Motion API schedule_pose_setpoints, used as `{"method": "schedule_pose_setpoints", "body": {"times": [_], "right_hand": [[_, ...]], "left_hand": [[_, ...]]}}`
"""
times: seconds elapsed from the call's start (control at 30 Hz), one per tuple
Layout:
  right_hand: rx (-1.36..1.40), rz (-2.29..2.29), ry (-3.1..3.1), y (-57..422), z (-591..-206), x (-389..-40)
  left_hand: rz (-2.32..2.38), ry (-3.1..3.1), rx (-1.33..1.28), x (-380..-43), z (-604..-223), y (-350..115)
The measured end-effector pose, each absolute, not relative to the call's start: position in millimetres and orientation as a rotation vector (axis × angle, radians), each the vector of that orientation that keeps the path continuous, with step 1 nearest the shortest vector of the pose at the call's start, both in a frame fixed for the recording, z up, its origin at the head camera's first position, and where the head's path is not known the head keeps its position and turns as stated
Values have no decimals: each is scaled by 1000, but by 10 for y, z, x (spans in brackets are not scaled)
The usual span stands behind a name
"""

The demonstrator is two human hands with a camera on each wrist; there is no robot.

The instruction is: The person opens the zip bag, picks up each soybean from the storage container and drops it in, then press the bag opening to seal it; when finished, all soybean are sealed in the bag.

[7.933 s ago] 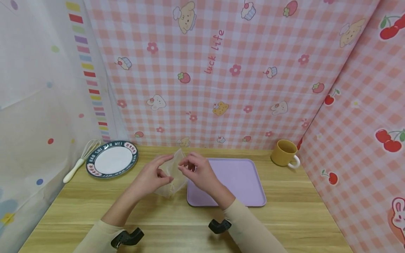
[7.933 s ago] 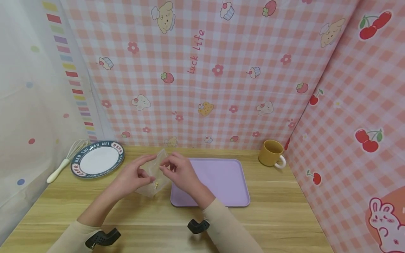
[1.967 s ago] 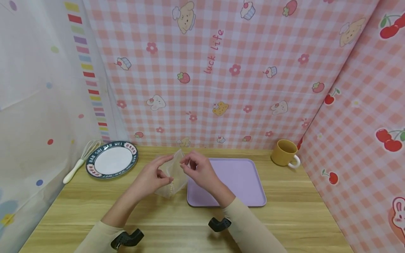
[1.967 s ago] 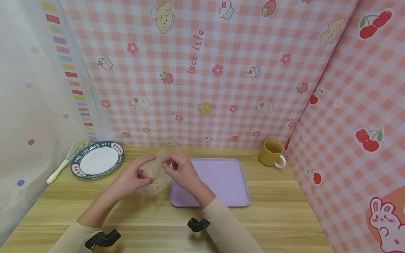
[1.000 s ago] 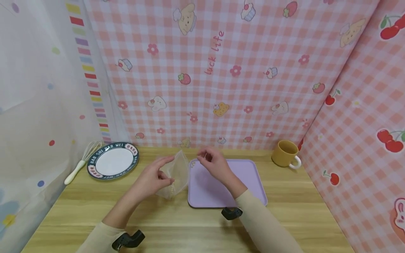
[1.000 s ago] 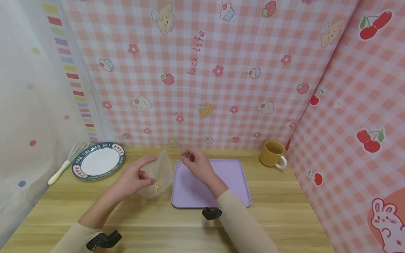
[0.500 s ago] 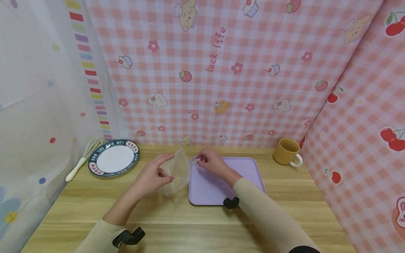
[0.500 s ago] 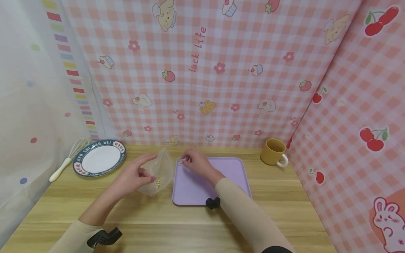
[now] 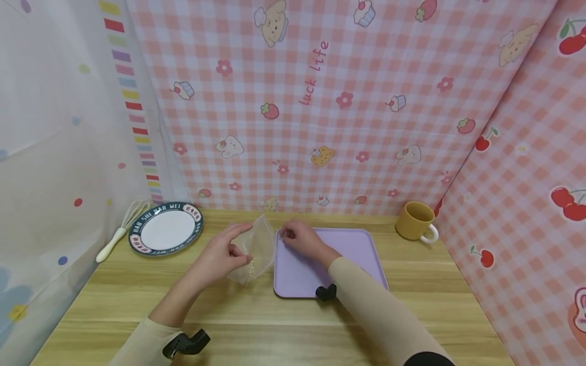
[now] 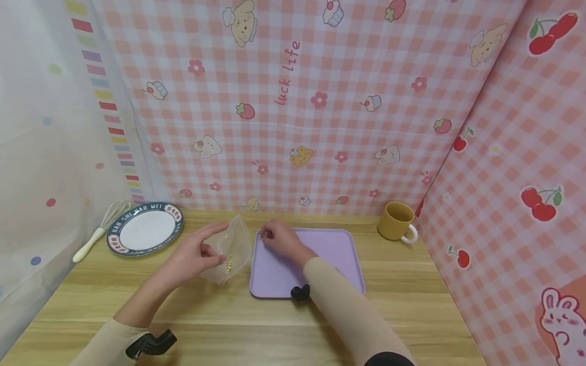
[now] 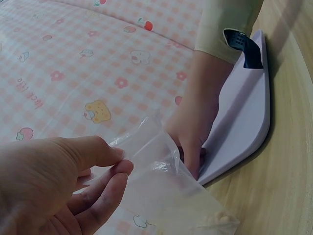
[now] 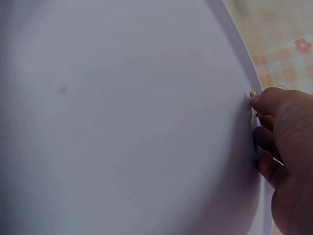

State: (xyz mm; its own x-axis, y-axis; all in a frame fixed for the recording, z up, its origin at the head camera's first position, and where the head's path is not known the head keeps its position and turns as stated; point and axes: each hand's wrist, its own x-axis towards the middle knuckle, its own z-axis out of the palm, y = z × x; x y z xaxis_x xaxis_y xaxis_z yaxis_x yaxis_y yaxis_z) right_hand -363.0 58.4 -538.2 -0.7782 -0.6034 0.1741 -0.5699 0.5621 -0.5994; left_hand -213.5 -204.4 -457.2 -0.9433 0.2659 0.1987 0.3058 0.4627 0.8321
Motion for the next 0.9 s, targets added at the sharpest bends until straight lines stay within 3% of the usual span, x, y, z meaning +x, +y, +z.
{"method": "schedule_pose_setpoints", "body": {"times": [0.9], "right_hand": [[-1059, -920, 2742, 525, -5392, -3633]], "left_hand": [[-1549, -2681, -447, -2130, -4570, -2054]]}}
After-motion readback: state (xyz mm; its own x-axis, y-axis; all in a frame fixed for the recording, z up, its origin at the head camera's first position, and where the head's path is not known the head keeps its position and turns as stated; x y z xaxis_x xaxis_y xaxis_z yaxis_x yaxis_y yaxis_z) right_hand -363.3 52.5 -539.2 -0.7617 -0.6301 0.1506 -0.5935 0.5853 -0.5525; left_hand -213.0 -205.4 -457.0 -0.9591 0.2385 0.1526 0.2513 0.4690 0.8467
